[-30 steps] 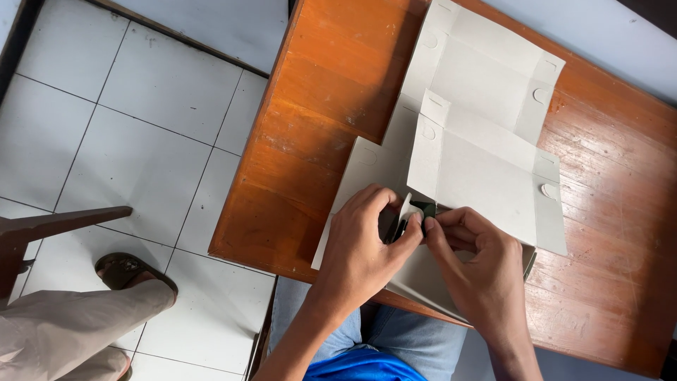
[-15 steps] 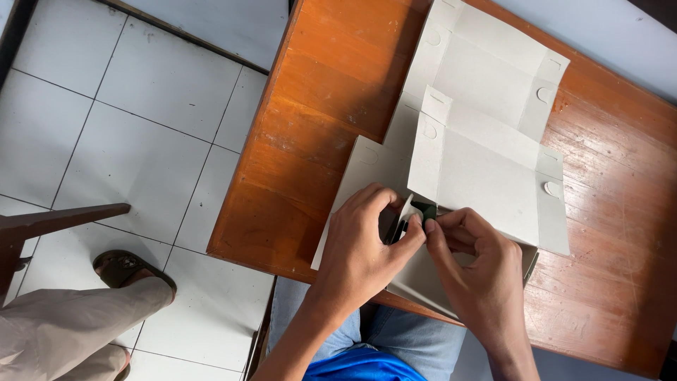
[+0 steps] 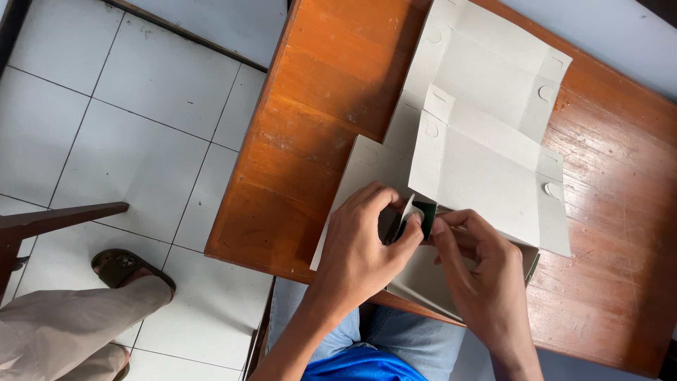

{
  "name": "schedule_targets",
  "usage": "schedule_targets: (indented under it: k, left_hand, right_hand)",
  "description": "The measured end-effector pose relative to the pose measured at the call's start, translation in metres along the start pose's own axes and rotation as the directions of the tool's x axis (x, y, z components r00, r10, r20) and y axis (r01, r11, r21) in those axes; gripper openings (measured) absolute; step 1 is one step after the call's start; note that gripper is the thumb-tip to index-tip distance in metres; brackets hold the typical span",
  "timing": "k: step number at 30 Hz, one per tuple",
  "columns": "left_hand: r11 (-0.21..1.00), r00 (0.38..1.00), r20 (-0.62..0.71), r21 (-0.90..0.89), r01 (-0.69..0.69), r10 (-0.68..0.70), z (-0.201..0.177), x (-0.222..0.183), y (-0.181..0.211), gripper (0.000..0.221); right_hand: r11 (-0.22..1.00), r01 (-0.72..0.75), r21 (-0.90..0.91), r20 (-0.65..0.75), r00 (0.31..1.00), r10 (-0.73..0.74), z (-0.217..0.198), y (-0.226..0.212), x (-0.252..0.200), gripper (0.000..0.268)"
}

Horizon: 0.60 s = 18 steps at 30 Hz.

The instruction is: Assembling a cardboard box by folding along scored lines and tucking in the flaps.

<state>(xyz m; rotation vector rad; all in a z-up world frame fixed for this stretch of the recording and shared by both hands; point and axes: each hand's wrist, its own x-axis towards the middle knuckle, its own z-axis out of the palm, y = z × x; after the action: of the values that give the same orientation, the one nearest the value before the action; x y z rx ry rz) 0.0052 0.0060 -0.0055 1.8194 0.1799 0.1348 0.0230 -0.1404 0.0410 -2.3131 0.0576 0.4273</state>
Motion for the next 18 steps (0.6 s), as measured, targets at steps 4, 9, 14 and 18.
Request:
schedule_targets:
  k: [4, 9, 14, 18]
  left_hand:
    - [1.000, 1.000, -0.011, 0.009, 0.017, -0.017, 0.001, 0.001, 0.000, 0.020]
    - [1.000, 1.000, -0.004, 0.004, 0.019, -0.019, -0.001, 0.002, 0.000, 0.020]
    - [1.000, 1.000, 0.011, -0.023, 0.012, -0.012, -0.004, 0.003, 0.001, 0.017]
    - [0.995, 0.997, 0.042, -0.079, 0.062, -0.059, -0.008, 0.005, 0.005, 0.020]
  right_hand:
    - [0.999, -0.005, 0.037, -0.009, 1.000, 0.006, 0.001, -0.002, 0.001, 0.009]
    - [0.996, -0.080, -0.024, -0.026, 0.996, 0.079, 0.001, -0.008, 0.001, 0.015]
    - [0.994, -0.109, -0.007, -0.026, 0.994, 0.109, 0.000, -0.010, 0.003, 0.018]
    - [0.996, -0.089, 0.000, -0.005, 0.996, 0.089, -0.001, -0.009, 0.005, 0.020]
